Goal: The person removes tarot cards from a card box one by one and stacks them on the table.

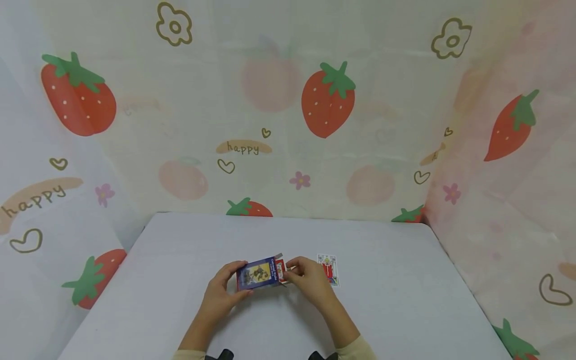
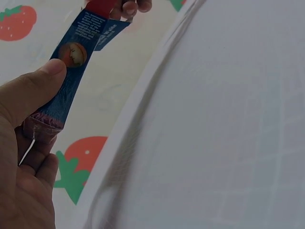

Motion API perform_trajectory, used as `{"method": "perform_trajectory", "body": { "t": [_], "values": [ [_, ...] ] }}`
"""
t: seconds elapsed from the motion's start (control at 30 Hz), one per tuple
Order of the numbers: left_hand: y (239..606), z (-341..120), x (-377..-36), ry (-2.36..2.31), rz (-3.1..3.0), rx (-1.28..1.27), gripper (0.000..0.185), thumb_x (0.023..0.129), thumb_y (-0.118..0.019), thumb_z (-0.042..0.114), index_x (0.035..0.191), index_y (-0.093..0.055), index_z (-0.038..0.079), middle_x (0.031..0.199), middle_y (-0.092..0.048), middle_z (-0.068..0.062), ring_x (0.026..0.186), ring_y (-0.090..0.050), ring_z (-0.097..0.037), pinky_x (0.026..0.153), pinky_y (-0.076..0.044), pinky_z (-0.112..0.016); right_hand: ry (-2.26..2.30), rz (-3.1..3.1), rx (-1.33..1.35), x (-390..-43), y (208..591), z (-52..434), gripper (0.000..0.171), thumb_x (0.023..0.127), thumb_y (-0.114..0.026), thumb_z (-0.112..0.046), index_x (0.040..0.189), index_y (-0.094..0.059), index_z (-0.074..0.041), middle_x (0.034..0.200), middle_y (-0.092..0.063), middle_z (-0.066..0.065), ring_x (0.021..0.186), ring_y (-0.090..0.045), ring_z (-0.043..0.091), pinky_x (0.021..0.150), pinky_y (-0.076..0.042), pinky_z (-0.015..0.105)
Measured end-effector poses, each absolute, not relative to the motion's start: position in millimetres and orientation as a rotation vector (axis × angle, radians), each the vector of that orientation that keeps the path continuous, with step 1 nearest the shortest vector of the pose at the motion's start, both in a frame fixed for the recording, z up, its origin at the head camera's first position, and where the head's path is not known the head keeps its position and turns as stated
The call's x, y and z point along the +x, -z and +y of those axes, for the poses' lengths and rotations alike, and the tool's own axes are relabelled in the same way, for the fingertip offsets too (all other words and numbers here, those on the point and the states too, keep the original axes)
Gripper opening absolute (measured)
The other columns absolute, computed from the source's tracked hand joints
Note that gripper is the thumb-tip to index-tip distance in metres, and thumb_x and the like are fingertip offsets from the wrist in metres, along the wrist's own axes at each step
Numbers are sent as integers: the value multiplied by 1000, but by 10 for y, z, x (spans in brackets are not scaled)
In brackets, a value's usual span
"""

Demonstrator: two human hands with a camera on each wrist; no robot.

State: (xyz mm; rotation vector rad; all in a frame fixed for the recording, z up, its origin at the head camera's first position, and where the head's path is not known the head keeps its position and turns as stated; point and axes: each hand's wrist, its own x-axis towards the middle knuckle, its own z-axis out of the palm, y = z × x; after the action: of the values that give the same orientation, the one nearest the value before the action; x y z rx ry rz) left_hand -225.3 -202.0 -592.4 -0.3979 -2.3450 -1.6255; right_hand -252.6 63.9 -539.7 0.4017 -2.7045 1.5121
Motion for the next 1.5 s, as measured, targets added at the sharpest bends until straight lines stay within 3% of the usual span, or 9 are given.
{"method": "perform_trajectory", "body": {
  "t": [0.23,0.43,0.63,0.83,1.0,1.27,1.5],
  "values": [
    [5845,-1970,-2240,1648,-2362,-345,75,72,-91,4,140,-58,9,145,-58,-9,142,-47,-28,115,-27,-7,-1559,-2701,447,-2560,5369,741,19,90,-78,-17,108,-72,-13,79,-70,-6,72,-61,9,56,-50,21],
    [5874,-1978,-2246,1662,-2362,-346,74,72,-92,11,138,-60,12,144,-59,-6,141,-49,-27,116,-29,-9,-1544,-2686,473,-2568,5332,846,19,91,-77,-16,109,-72,-14,82,-71,-6,73,-60,9,58,-49,21],
    [5925,-1975,-2247,1675,-2334,-368,75,70,-92,3,138,-59,6,142,-59,-8,139,-49,-29,115,-29,-8,-1550,-2670,502,-2574,5314,943,21,92,-75,-15,112,-71,-9,84,-72,-4,74,-60,10,60,-51,22],
    [5923,-1954,-2250,1698,-2306,-394,77,70,-91,-1,139,-57,5,143,-59,-12,139,-49,-31,114,-30,-6,-1545,-2644,457,-2585,5254,1031,19,93,-74,-14,112,-73,-13,85,-71,-3,74,-59,11,59,-50,22],
    [5926,-1967,-2260,1674,-2317,-406,76,70,-91,2,138,-58,6,142,-59,-9,138,-50,-21,115,-31,-8,-1551,-2622,415,-2593,5200,1091,16,94,-73,-15,110,-74,-15,85,-70,-3,74,-59,13,56,-50,23],
    [5942,-1992,-2270,1615,-2284,-454,76,68,-93,5,137,-61,12,140,-61,-5,134,-50,-3,116,-31,-10,-1541,-2571,333,-2650,5132,1170,15,93,-75,-13,108,-76,-14,86,-70,-3,76,-61,13,64,-53,23],
    [5966,-1996,-2270,1566,-2262,-519,78,67,-93,3,137,-60,13,139,-60,-8,134,-48,0,116,-32,-11,-1544,-2539,278,-2674,5044,1283,14,94,-74,-14,107,-76,-17,87,-70,-3,77,-61,15,64,-54,23]
  ]
}}
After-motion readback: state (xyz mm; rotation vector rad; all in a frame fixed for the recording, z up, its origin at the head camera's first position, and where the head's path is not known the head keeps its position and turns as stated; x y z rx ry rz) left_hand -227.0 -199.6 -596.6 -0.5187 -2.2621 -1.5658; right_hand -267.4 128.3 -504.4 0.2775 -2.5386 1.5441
